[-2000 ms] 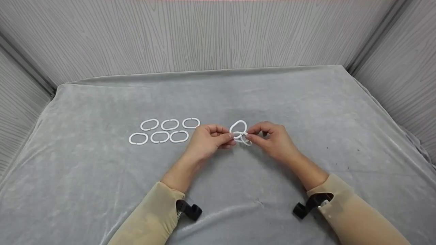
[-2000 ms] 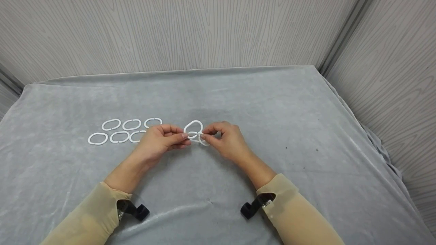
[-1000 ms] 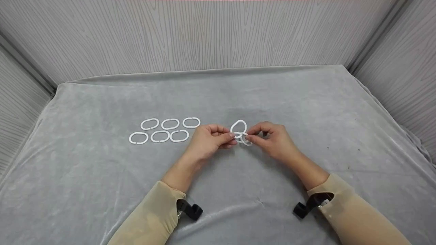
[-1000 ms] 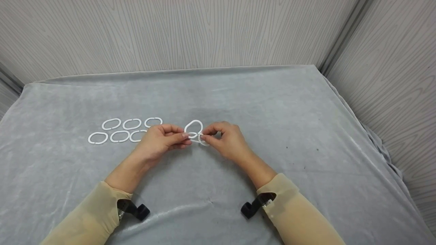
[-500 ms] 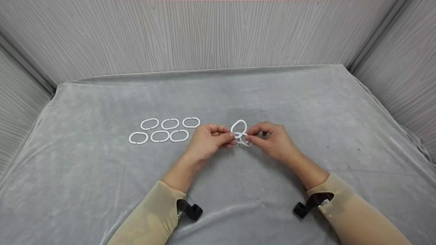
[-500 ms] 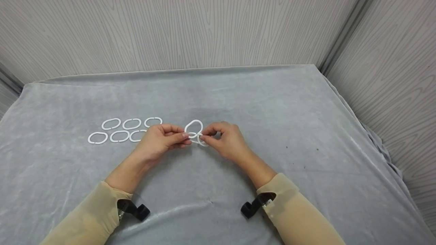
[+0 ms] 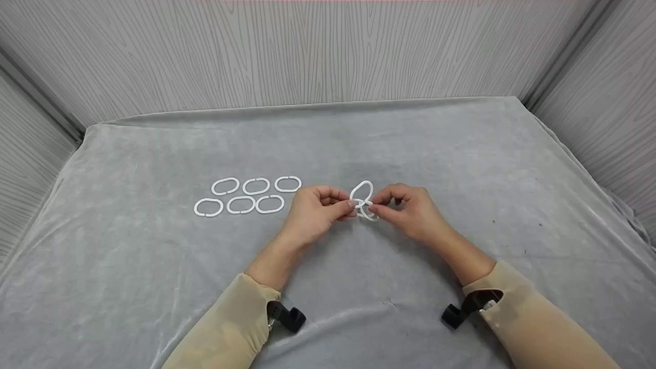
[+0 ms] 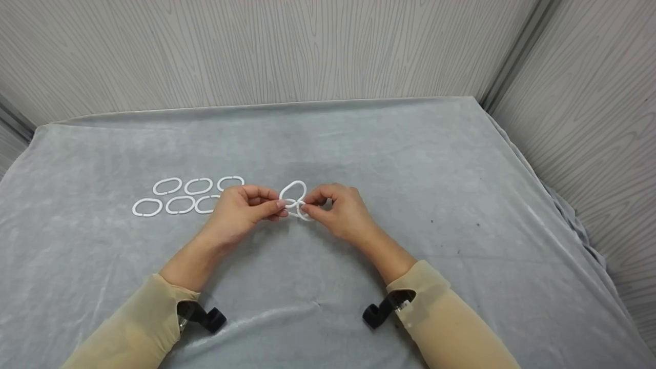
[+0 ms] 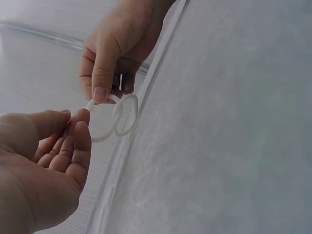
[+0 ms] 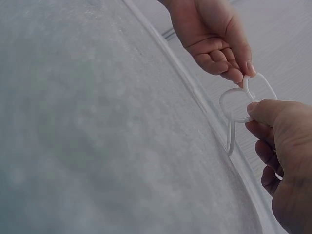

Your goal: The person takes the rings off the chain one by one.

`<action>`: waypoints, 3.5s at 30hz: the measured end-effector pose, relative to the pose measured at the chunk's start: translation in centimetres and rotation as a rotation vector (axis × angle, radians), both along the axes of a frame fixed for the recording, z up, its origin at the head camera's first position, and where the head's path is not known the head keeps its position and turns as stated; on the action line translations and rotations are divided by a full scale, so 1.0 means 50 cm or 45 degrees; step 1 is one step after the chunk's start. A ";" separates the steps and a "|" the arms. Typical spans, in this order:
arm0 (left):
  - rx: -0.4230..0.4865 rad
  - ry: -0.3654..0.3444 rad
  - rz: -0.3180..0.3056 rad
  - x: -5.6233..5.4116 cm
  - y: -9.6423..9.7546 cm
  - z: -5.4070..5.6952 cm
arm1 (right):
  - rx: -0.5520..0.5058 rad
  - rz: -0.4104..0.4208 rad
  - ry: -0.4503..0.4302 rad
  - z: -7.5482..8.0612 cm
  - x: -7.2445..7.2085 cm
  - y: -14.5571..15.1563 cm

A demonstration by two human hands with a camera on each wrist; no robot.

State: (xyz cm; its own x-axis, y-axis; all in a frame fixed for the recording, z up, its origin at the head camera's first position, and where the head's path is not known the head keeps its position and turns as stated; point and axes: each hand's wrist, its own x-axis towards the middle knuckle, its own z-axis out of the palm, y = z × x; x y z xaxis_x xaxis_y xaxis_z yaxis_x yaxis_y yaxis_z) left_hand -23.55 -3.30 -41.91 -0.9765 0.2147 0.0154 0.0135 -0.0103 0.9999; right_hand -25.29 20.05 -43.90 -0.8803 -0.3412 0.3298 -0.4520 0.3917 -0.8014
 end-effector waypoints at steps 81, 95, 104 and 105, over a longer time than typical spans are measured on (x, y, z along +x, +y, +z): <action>0.079 -0.030 0.208 -0.013 -0.089 0.056 | -0.004 0.014 0.002 -0.007 -0.001 -0.001; -0.111 -0.106 0.174 -0.004 -0.155 0.054 | 0.026 -0.003 -0.030 -0.005 -0.002 0.008; -0.209 -0.139 0.108 0.006 -0.198 0.024 | 0.019 -0.003 -0.048 -0.007 -0.003 0.009; -0.219 -0.148 0.102 0.008 -0.203 0.022 | 0.020 -0.002 -0.047 -0.007 -0.003 0.009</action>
